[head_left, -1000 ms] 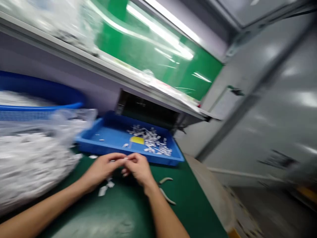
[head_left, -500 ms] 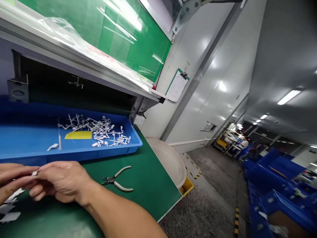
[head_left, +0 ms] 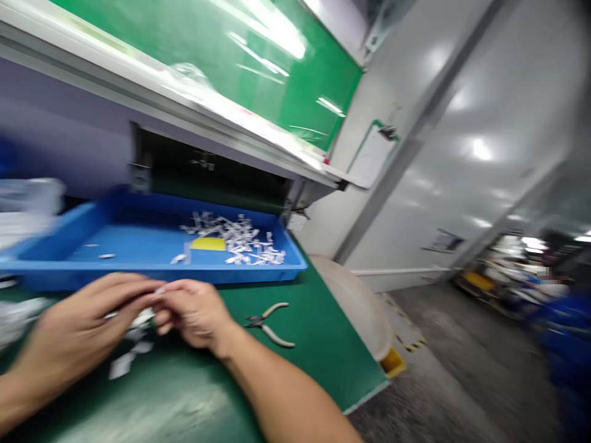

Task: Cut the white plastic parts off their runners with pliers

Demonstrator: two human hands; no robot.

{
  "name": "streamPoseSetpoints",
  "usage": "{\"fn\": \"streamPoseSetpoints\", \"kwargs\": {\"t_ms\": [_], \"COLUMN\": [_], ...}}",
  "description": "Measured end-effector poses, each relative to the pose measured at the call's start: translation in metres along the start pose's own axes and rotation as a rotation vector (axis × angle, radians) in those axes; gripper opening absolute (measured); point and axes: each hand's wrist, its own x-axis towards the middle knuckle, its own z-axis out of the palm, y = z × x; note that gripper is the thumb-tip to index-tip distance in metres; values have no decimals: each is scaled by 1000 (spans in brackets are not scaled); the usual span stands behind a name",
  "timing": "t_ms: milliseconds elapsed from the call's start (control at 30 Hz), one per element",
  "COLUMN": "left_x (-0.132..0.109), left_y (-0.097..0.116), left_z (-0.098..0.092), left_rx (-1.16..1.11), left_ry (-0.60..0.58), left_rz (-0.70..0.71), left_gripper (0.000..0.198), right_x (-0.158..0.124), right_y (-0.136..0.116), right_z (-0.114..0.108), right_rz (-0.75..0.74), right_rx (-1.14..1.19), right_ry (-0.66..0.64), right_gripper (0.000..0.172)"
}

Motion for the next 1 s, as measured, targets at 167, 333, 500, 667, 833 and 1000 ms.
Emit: {"fn": "streamPoseSetpoints", "kwargs": {"t_ms": [167,333,500,667,833,1000], "left_x": [-6,3,0,-1,0,1], "left_y": [21,13,12,12,12,8], "left_z": [-31,-20,-19,-15,-17,-19], "left_rx": [-231,-542,-810,-979,-1112,-1214], "left_ry": [-66,-80,-166,-189,-224,-279], "left_rz": [-14,-314,-535,-647,-690,-761], "left_gripper": [21,24,38,45,47,46], "right_x": [-5,0,-3,-1,-2,-3], "right_y": [2,-1,-6,-4,-5,-7], "right_z": [-1,-11,-15,-16,-17,-18], "right_rz": [-65,-117,-199,-210,-227,-220], "right_rx": [-11,-148,-320,-399,-447,-476], "right_ry": [4,3,18,13,15,1], "right_gripper": [33,30,28,29,30,31]}}
